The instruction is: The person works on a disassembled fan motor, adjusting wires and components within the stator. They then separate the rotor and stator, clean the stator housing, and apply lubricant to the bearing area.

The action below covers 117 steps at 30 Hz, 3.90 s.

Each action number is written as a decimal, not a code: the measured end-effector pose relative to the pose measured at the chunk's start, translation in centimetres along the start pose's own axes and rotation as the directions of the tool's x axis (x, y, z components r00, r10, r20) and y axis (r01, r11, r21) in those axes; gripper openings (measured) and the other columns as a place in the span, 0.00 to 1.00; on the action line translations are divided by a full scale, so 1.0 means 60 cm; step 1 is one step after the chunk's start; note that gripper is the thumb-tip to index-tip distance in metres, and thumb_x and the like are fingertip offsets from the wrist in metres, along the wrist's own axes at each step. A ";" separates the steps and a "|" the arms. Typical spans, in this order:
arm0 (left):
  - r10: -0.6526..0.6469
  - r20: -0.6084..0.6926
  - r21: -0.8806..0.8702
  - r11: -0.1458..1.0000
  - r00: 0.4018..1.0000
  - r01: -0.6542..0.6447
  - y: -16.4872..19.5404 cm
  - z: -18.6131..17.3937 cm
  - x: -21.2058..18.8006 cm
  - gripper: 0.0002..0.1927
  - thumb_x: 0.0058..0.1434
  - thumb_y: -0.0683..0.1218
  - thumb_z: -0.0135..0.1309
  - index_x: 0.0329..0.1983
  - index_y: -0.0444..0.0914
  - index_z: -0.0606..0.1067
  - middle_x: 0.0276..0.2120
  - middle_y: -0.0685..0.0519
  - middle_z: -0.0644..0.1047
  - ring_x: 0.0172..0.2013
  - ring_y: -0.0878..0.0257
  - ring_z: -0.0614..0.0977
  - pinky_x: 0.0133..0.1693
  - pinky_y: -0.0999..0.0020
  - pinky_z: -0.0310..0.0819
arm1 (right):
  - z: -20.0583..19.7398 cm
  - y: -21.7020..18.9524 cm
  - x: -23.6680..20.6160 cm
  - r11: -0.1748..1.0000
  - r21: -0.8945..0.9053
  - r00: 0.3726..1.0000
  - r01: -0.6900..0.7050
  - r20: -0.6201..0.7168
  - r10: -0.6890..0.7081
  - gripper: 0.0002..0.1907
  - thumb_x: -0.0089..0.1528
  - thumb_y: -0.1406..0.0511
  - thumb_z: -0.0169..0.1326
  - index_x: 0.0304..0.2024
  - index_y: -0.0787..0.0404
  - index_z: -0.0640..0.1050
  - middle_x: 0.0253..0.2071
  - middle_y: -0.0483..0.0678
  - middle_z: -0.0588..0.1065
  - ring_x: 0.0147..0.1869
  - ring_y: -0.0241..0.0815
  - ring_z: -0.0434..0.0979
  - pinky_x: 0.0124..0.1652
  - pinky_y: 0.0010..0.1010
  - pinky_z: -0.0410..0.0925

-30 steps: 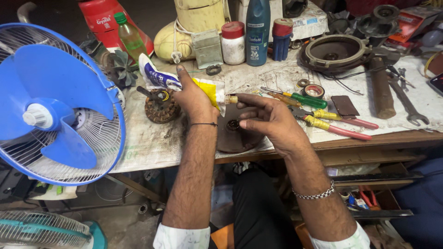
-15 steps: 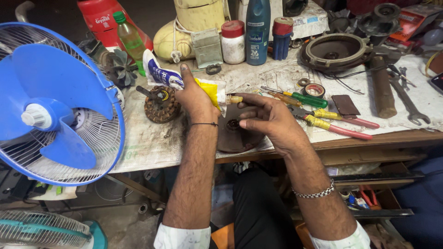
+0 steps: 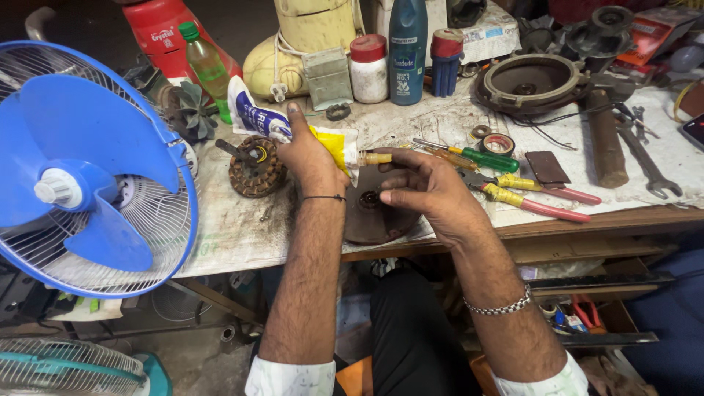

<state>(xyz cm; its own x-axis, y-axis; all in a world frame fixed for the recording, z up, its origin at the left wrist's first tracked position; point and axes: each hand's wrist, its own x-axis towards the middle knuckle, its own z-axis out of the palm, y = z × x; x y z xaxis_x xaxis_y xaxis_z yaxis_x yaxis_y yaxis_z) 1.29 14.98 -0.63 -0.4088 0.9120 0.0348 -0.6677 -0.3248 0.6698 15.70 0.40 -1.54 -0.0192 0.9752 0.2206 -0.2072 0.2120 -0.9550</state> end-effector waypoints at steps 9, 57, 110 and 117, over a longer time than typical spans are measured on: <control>-0.018 -0.036 0.002 1.000 0.999 0.019 0.010 0.008 -0.004 0.20 0.64 0.51 0.56 0.47 0.28 0.74 0.37 0.48 0.80 0.34 0.58 0.84 0.36 0.60 0.82 | 0.005 -0.015 -0.007 0.997 0.059 0.998 -0.058 0.006 0.057 0.34 0.53 0.77 0.61 0.64 0.66 0.73 0.45 0.48 0.77 0.47 0.36 0.77 0.42 0.31 0.75; 0.003 0.541 0.841 -0.027 0.841 -0.540 0.086 -0.115 -0.062 0.32 0.66 0.61 0.53 0.54 0.26 0.75 0.45 0.31 0.80 0.47 0.39 0.83 0.50 0.49 0.76 | -0.092 -0.041 -0.011 0.938 0.291 0.954 0.186 -0.284 -0.101 0.28 0.56 0.79 0.48 0.61 0.71 0.73 0.58 0.53 0.75 0.53 0.45 0.79 0.49 0.33 0.74; 0.064 0.476 0.615 0.688 0.877 -0.385 0.020 -0.187 -0.105 0.16 0.67 0.41 0.53 0.54 0.27 0.77 0.39 0.46 0.84 0.38 0.66 0.85 0.40 0.71 0.80 | -0.022 0.025 0.005 0.486 -0.820 0.953 0.303 0.256 -0.163 0.36 0.47 0.82 0.40 0.54 0.58 0.82 0.62 0.55 0.73 0.70 0.52 0.70 0.70 0.39 0.61; 0.070 0.479 0.615 0.684 0.875 -0.392 0.019 -0.186 -0.105 0.16 0.67 0.41 0.53 0.55 0.27 0.77 0.40 0.46 0.84 0.38 0.66 0.85 0.41 0.71 0.80 | -0.020 0.027 0.003 0.398 -0.850 0.939 0.344 0.296 -0.177 0.37 0.48 0.82 0.41 0.56 0.57 0.82 0.63 0.56 0.72 0.71 0.55 0.67 0.70 0.42 0.58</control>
<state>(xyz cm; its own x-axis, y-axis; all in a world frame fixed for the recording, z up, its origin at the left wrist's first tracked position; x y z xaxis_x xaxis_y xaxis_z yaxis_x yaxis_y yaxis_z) -3.85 6.05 -8.39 -0.1066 0.8953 0.4325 0.0862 -0.4251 0.9011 16.51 1.02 -3.30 -0.2713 0.8587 0.4347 0.7427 0.4740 -0.4729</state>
